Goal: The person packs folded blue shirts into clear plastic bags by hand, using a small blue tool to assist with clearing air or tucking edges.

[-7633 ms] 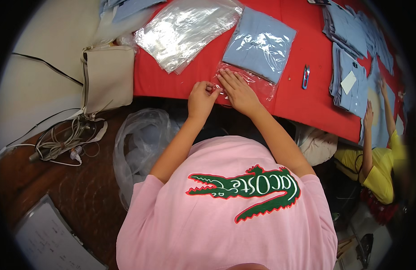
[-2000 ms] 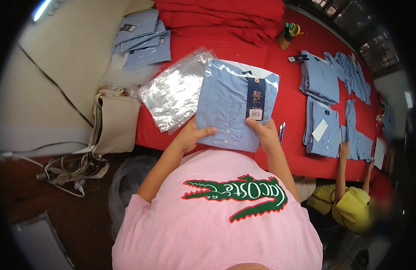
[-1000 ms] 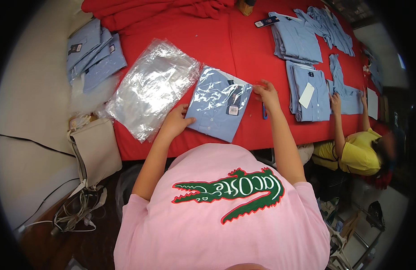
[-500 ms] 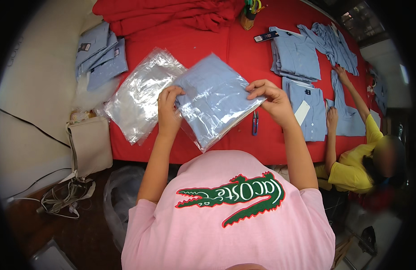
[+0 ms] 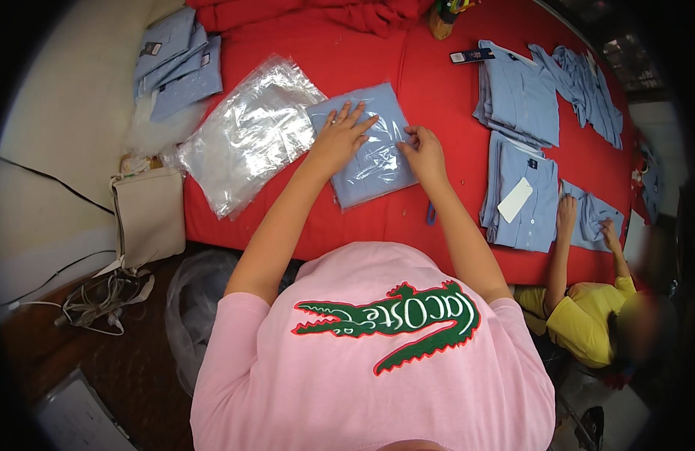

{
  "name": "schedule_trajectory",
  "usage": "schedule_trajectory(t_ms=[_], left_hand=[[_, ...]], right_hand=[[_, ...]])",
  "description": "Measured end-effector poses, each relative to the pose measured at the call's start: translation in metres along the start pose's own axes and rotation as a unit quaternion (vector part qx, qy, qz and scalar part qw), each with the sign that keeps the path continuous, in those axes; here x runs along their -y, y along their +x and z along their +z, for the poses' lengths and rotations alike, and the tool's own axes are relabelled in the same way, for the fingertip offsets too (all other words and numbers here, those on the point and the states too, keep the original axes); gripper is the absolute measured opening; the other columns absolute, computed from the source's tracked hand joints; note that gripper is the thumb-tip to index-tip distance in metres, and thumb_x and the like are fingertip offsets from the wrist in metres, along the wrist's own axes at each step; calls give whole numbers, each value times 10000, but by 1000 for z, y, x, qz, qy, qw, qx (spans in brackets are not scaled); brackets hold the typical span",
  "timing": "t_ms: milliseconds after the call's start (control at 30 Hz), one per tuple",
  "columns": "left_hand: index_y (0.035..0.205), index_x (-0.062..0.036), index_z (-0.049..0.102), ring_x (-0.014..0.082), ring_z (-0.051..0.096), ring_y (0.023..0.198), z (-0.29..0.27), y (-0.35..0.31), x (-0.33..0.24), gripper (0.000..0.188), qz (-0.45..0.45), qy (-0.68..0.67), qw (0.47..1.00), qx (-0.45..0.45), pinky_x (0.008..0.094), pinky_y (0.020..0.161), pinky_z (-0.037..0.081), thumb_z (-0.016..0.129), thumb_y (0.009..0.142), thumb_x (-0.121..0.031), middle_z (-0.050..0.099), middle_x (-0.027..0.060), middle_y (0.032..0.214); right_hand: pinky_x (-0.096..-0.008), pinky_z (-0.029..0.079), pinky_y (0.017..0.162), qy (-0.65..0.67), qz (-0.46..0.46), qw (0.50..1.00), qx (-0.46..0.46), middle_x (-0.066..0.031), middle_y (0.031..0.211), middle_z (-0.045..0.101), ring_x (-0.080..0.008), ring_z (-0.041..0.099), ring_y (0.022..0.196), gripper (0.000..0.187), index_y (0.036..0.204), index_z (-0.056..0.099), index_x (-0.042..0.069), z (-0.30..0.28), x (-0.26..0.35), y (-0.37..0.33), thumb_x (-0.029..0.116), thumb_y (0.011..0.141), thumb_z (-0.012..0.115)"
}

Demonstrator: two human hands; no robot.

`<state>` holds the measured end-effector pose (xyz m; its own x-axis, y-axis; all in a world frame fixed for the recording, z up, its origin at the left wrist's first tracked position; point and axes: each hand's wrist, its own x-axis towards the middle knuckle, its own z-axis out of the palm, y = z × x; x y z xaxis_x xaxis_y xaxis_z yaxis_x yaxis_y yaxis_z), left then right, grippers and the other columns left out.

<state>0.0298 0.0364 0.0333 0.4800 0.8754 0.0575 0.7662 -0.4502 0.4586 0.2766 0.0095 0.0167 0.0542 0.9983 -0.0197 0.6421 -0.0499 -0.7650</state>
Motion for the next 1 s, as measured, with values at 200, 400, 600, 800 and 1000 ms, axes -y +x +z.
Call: schedule_trajectory(t_ms=[200, 400, 600, 800, 1000], left_hand=[[1688, -353, 398, 330, 55, 1692, 31, 10, 14, 539, -11, 2, 999, 43, 524, 1364, 51, 476, 1157, -301, 95, 57, 1839], [1686, -354, 397, 322, 63, 1692, 38, 9, 20, 544, -2, 10, 999, 34, 543, 1364, 55, 487, 1151, -311, 98, 57, 1838], [1615, -282, 514, 343, 166, 1672, 26, 3, 20, 517, 21, -19, 999, 20, 539, 1364, 117, 534, 1109, -179, 211, 71, 1812], [1459, -119, 648, 382, 338, 1608, -2, -40, 19, 556, 32, -58, 995, -79, 525, 1313, 314, 559, 943, 69, 390, 124, 1728], [1554, -99, 541, 393, 490, 1472, 6, -135, 18, 638, -31, -8, 995, -96, 510, 1216, 428, 599, 937, 55, 487, 191, 1599]], right_hand=[[-329, 549, 809, 43, 9, 990, 132, -97, 1002, 762, -167, 705, 901, 182, 1119, 754, -12, -30, 12, -7, 70, 957, 760], [-326, 537, 809, 147, 33, 962, 227, -66, 941, 724, -169, 676, 891, 177, 1127, 756, 22, -70, 19, -98, 36, 950, 754], [-356, 527, 775, -51, 33, 958, 281, -82, 836, 634, -234, 649, 818, 322, 1179, 761, 77, -119, 4, -144, 32, 862, 798], [-447, 522, 979, -122, -97, 986, 62, -138, 1245, 657, -300, 644, 1162, 638, 1423, 647, 148, -96, 19, -103, 114, 812, 831], [-657, 295, 1272, -248, -234, 910, 234, -164, 1800, 205, -442, 232, 1635, 968, 1683, 388, 291, -29, 21, -69, 120, 816, 784]])
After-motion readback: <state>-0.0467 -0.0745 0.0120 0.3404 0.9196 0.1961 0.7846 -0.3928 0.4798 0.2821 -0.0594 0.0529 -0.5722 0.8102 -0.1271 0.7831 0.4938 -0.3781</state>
